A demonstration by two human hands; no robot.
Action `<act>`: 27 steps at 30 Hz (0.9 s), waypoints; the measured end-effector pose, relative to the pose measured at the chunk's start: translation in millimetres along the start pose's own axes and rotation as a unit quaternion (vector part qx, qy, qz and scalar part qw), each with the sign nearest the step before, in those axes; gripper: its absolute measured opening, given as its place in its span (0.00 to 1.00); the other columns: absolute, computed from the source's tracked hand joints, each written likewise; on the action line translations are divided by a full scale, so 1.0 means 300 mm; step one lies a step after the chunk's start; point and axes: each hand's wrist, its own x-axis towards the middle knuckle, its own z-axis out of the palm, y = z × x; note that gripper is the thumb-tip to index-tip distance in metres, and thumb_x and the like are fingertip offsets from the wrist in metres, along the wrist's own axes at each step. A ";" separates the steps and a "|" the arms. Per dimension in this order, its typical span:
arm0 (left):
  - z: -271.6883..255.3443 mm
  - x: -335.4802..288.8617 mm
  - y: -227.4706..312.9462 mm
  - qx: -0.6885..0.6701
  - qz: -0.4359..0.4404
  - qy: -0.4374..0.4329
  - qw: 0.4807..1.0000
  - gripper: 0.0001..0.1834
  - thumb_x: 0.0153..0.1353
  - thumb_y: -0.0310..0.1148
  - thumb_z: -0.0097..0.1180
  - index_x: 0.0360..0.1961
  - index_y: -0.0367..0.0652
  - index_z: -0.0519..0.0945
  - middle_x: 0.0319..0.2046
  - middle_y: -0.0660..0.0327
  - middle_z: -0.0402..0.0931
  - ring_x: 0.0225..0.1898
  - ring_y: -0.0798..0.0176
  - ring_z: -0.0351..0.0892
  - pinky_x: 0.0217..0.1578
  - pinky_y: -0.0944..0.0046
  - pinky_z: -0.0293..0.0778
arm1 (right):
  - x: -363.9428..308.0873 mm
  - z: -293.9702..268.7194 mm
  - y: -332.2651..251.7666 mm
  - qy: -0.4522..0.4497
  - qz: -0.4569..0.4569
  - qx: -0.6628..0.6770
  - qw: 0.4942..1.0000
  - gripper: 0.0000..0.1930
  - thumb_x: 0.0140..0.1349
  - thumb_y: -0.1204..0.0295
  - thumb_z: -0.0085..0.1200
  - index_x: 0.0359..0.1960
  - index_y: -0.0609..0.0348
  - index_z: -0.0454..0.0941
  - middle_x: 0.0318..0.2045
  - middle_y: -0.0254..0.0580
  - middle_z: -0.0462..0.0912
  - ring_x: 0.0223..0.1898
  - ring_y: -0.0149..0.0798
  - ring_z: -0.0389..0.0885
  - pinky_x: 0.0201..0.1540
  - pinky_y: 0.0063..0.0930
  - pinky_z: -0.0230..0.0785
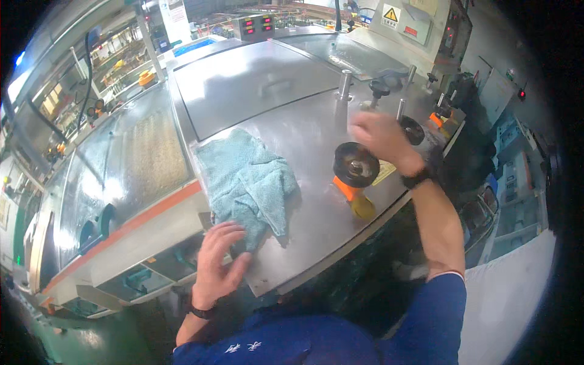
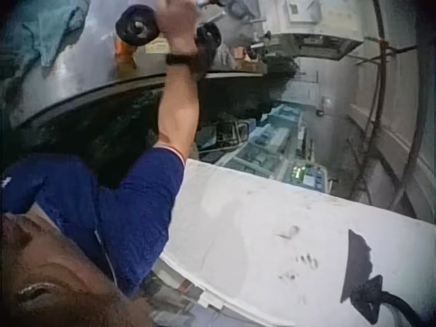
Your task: Handling and positioning large copper sheets into a processing machine and adjusting machine controls.
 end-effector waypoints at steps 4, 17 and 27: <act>0.015 0.014 -0.052 0.084 0.039 -0.100 0.991 0.26 0.52 0.34 0.68 0.53 0.38 0.80 0.56 0.50 0.78 0.62 0.41 0.73 0.63 0.43 0.68 | -0.122 -0.016 -0.223 -0.019 0.060 0.067 0.996 0.10 0.66 0.68 0.55 0.31 0.63 0.81 0.26 0.53 0.81 0.29 0.53 0.83 0.33 0.41 0.73; 0.015 0.029 -0.107 0.091 0.052 -0.147 0.983 0.27 0.53 0.36 0.65 0.57 0.45 0.80 0.60 0.54 0.75 0.66 0.44 0.69 0.67 0.39 0.59 | 0.038 0.053 -0.222 -0.012 -0.009 -0.058 0.998 0.14 0.69 0.69 0.52 0.25 0.65 0.75 0.24 0.58 0.79 0.29 0.61 0.82 0.31 0.53 0.71; 0.040 0.024 -0.070 0.086 0.013 -0.127 0.988 0.26 0.50 0.31 0.66 0.54 0.45 0.82 0.58 0.54 0.77 0.65 0.44 0.71 0.67 0.37 0.59 | -0.032 0.019 -0.239 -0.026 -0.045 0.016 0.999 0.10 0.67 0.69 0.58 0.31 0.63 0.76 0.25 0.55 0.80 0.29 0.58 0.83 0.31 0.48 0.74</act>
